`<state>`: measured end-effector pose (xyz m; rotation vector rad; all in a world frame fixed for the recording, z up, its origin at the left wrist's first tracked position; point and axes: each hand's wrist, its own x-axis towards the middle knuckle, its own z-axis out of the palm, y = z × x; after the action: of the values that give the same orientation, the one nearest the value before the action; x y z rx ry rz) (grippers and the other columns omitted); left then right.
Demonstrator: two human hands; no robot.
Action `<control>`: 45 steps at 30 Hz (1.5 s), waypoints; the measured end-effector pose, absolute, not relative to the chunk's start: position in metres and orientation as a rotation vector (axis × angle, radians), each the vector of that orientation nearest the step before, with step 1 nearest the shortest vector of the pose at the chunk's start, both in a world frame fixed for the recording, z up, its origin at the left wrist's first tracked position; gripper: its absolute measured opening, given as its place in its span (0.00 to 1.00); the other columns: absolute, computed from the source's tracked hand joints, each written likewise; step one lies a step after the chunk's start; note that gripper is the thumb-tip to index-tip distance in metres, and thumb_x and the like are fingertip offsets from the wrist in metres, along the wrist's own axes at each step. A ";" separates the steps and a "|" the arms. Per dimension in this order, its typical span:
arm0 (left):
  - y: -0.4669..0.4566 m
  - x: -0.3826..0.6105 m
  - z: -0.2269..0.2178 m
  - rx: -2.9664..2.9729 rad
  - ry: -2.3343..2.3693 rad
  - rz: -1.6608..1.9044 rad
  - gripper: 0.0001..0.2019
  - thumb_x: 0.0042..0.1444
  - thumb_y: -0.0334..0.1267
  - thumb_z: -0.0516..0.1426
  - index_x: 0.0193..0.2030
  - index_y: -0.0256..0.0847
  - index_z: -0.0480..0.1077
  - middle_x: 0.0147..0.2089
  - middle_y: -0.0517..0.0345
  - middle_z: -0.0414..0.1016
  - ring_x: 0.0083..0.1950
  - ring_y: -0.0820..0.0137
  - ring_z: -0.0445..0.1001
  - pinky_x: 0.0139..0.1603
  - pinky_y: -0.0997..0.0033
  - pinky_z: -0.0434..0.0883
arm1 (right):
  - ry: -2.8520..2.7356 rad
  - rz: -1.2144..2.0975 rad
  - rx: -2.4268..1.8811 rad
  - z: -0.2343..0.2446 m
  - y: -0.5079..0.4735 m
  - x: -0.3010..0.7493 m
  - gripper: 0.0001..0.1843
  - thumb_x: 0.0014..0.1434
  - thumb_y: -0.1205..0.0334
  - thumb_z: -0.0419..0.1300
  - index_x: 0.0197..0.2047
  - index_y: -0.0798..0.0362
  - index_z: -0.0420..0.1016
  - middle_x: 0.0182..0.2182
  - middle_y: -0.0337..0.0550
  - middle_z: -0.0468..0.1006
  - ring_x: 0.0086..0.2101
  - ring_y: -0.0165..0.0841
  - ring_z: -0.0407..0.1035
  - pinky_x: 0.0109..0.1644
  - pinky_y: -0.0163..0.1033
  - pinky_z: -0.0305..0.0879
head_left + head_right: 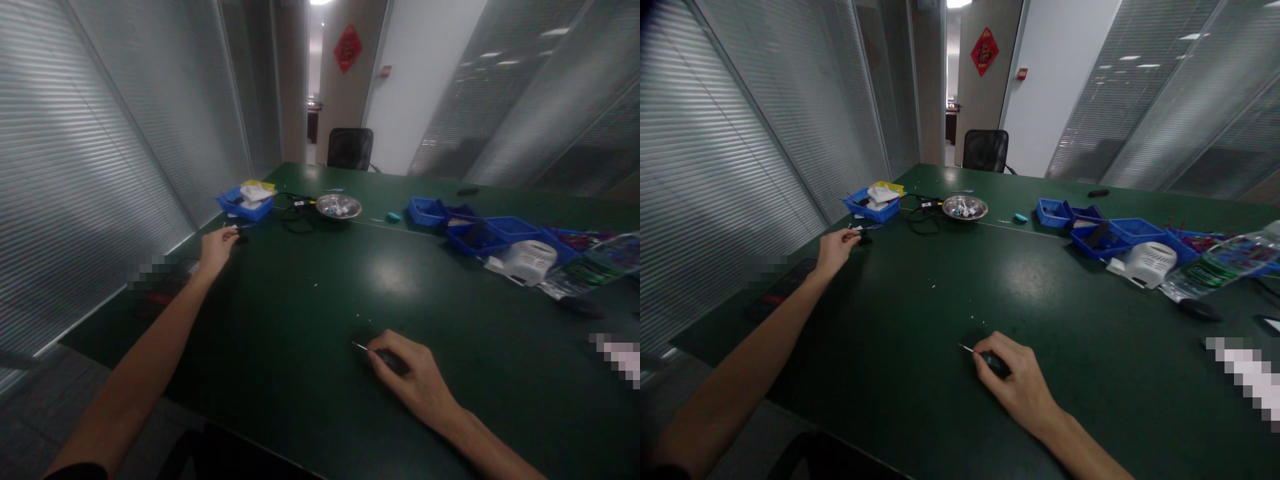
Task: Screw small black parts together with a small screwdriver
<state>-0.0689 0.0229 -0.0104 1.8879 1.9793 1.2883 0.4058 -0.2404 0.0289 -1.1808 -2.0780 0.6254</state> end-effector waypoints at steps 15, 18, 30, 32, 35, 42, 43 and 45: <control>0.026 -0.065 -0.018 2.197 2.014 1.102 0.14 0.65 0.44 0.57 0.48 0.39 0.81 0.47 0.48 0.79 0.45 0.61 0.76 0.50 0.64 0.69 | -2.085 0.598 -1.176 0.029 -0.240 0.406 0.09 0.70 0.61 0.57 0.40 0.51 0.78 0.32 0.40 0.78 0.30 0.33 0.73 0.35 0.38 0.69; 0.027 -0.067 -0.019 2.138 2.050 1.090 0.14 0.63 0.43 0.59 0.49 0.38 0.81 0.46 0.48 0.80 0.42 0.61 0.76 0.48 0.65 0.69 | -2.082 0.602 -1.171 0.028 -0.240 0.406 0.08 0.70 0.61 0.57 0.40 0.51 0.78 0.32 0.41 0.79 0.30 0.33 0.74 0.35 0.38 0.70; 0.030 -0.067 -0.020 2.089 2.040 1.043 0.16 0.62 0.46 0.59 0.50 0.42 0.82 0.47 0.49 0.82 0.43 0.61 0.76 0.45 0.65 0.69 | -2.092 0.569 -1.168 0.028 -0.240 0.407 0.09 0.70 0.61 0.57 0.39 0.51 0.78 0.31 0.41 0.79 0.30 0.33 0.74 0.35 0.38 0.72; 0.030 -0.067 -0.021 2.086 2.039 1.048 0.17 0.62 0.47 0.59 0.50 0.41 0.82 0.47 0.49 0.82 0.42 0.62 0.76 0.45 0.65 0.69 | -2.101 0.565 -1.167 0.028 -0.239 0.406 0.10 0.70 0.61 0.57 0.39 0.51 0.78 0.31 0.41 0.79 0.30 0.33 0.74 0.35 0.38 0.72; 0.030 -0.067 -0.022 2.045 2.063 1.024 0.17 0.61 0.47 0.60 0.50 0.41 0.81 0.47 0.49 0.82 0.41 0.62 0.77 0.44 0.66 0.69 | -2.113 0.553 -1.163 0.028 -0.239 0.406 0.10 0.70 0.60 0.57 0.39 0.51 0.79 0.31 0.41 0.80 0.29 0.33 0.74 0.34 0.37 0.72; 0.015 -0.043 -0.003 2.125 1.891 1.051 0.18 0.61 0.49 0.61 0.50 0.39 0.81 0.44 0.49 0.81 0.38 0.64 0.73 0.39 0.65 0.67 | -2.104 0.548 -1.172 0.028 -0.239 0.406 0.10 0.71 0.60 0.56 0.39 0.51 0.78 0.31 0.42 0.80 0.29 0.34 0.75 0.34 0.37 0.72; 0.008 -0.031 0.003 2.161 1.811 1.047 0.18 0.62 0.50 0.60 0.50 0.40 0.81 0.44 0.50 0.80 0.37 0.64 0.72 0.39 0.65 0.67 | -2.106 0.554 -1.174 0.028 -0.238 0.407 0.10 0.71 0.60 0.57 0.40 0.51 0.78 0.32 0.42 0.80 0.30 0.34 0.75 0.34 0.38 0.72; -0.009 -0.001 0.015 2.224 1.618 0.983 0.19 0.63 0.51 0.60 0.52 0.41 0.80 0.43 0.52 0.79 0.36 0.66 0.70 0.37 0.66 0.66 | -2.109 0.559 -1.181 0.027 -0.238 0.408 0.09 0.70 0.60 0.57 0.40 0.51 0.78 0.32 0.42 0.80 0.30 0.34 0.75 0.35 0.38 0.71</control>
<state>-0.0006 -0.0093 0.0150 2.2237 1.6178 0.9833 0.4075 -0.2377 0.0269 -1.1806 -2.1091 0.5590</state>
